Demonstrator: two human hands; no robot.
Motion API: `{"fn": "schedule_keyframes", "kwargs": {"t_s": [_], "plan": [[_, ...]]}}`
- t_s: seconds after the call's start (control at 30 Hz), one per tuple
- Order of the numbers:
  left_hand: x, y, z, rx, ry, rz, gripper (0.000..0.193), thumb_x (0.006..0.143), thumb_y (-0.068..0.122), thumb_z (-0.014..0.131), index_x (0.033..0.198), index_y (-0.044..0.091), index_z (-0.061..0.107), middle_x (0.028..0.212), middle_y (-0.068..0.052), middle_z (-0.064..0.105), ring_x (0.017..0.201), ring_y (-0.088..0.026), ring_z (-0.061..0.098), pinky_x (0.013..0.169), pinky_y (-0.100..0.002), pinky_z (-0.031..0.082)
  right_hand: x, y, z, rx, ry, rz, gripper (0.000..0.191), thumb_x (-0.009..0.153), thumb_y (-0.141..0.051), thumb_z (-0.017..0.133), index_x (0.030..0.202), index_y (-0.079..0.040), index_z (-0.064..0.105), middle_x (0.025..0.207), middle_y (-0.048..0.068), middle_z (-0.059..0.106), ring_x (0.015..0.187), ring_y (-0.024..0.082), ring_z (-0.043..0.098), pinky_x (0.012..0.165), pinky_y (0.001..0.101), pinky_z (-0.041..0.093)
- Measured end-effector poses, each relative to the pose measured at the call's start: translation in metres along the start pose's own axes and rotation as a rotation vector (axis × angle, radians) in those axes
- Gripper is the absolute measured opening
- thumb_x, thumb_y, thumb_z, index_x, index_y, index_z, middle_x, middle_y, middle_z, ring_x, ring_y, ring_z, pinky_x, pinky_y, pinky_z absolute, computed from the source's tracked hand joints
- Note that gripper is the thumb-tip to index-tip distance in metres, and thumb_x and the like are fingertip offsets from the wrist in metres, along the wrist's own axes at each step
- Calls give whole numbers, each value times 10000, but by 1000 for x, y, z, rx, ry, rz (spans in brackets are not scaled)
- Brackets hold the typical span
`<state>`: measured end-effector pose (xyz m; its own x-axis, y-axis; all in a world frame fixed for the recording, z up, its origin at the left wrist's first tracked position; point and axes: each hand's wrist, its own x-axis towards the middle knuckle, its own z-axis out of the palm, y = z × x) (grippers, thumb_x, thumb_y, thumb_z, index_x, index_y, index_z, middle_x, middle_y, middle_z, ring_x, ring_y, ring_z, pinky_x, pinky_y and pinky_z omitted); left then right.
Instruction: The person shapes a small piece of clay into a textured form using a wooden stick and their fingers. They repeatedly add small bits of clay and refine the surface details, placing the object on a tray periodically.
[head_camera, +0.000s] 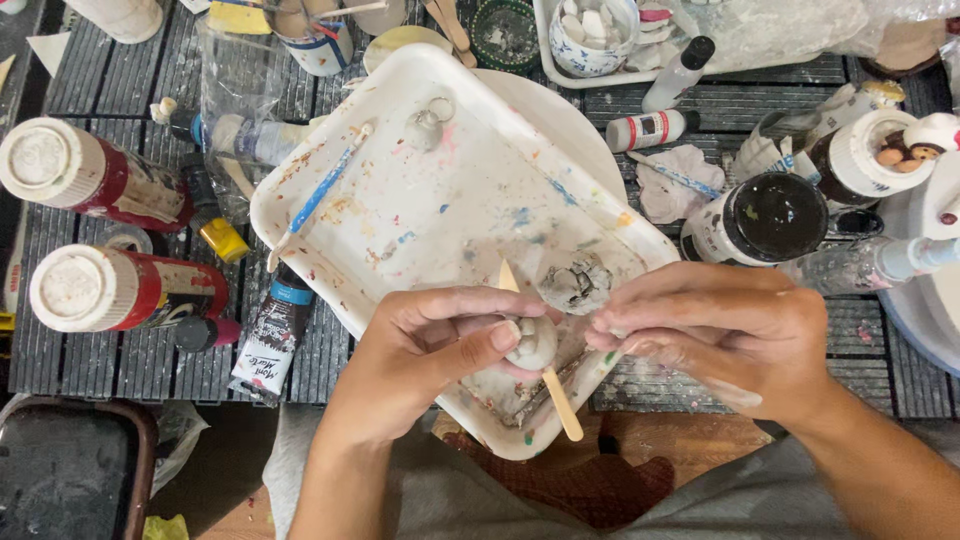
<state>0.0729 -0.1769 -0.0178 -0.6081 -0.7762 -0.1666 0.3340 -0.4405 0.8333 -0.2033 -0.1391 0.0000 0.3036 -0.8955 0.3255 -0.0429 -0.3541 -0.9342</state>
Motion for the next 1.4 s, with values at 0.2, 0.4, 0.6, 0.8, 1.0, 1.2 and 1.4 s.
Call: {"fn": "schedule_keyframes", "kwargs": {"t_s": [0.2,0.4,0.6,0.8,1.0,1.2,1.4], "plan": [[0,1,0,-7,9,-10,277,945,-2,690,1198,-114,702,1201,-242,744,1064,-282,743,874,-449,681,0,-2,0,-31,-6,-90,267,793,13,817,1041,15,720,1027,210,734,924,264,800,807,351,664],[-1,3,1,-5,7,-13,279,941,-12,690,1201,-113,703,1201,-245,744,1071,-283,743,880,-452,676,-3,-6,-1,-88,-20,-44,214,840,57,763,1052,68,735,1043,226,734,905,279,818,770,341,672],[-4,12,0,61,14,63,338,934,-59,686,1269,-99,674,1255,-221,722,1101,-248,730,935,-400,661,-6,2,-4,-218,-1,-95,183,833,25,771,1007,69,732,1021,206,749,873,232,821,764,315,657],[-7,21,-2,61,26,93,503,831,-175,729,1321,-100,644,1331,-211,689,1100,-205,706,933,-341,628,-2,3,-5,-262,52,-94,187,862,27,768,1044,49,732,1053,190,749,891,216,803,752,275,687],[-6,13,2,79,-11,59,505,820,-171,754,1309,-94,655,1376,-192,669,1033,-200,705,898,-331,628,-1,-5,1,-358,11,-76,203,871,41,731,1075,35,732,1085,210,750,917,235,814,794,313,647],[-7,8,2,101,-23,91,395,898,-106,727,1289,-84,678,1346,-186,687,1208,-209,670,1020,-351,592,8,-9,10,-281,-17,-163,191,893,16,734,1084,15,719,1089,197,747,935,237,821,796,307,655],[-8,3,3,95,-17,119,311,958,-82,708,1269,-94,693,1312,-187,708,1213,-222,680,1061,-367,582,15,-26,22,-462,1,-168,243,815,-55,801,1027,25,713,988,168,765,870,211,797,790,346,669]]}}
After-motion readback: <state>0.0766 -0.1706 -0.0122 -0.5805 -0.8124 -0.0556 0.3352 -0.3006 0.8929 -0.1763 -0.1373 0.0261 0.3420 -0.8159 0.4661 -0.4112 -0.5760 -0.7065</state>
